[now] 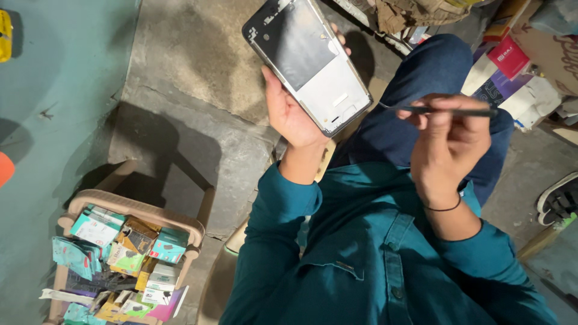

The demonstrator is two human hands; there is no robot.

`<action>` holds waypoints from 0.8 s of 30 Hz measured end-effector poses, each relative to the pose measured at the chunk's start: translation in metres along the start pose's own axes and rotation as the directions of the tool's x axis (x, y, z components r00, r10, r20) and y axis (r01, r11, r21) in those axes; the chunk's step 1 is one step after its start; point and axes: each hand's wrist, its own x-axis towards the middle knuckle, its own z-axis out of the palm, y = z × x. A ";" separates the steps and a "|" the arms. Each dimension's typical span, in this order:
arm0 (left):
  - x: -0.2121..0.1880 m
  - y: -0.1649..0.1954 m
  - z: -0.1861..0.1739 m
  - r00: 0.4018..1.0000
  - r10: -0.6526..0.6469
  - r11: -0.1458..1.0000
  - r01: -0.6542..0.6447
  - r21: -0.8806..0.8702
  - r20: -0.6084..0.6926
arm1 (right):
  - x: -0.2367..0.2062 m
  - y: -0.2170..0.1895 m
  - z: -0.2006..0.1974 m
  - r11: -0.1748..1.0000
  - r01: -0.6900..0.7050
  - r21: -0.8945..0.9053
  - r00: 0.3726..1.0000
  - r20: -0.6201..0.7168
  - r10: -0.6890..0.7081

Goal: The person uses a metal prying tool to carefully separate the screen assembly from the phone frame. They work along the edges, prying and lifting the screen to release adhesive or clips, then place the phone on a nearby surface.

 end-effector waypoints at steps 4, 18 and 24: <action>0.000 0.000 0.003 0.999 -0.007 1.000 0.007 -0.009 -0.034 | -0.002 0.001 -0.005 0.996 -0.078 0.032 0.997 0.016 0.078; -0.001 0.001 -0.001 1.000 0.003 1.000 -0.003 0.007 0.005 | -0.006 0.010 -0.016 0.955 -0.251 0.158 0.960 -0.083 0.266; -0.001 0.001 0.000 1.000 -0.010 0.999 0.011 -0.036 0.011 | -0.007 0.011 -0.023 0.947 -0.274 0.166 0.961 0.002 0.278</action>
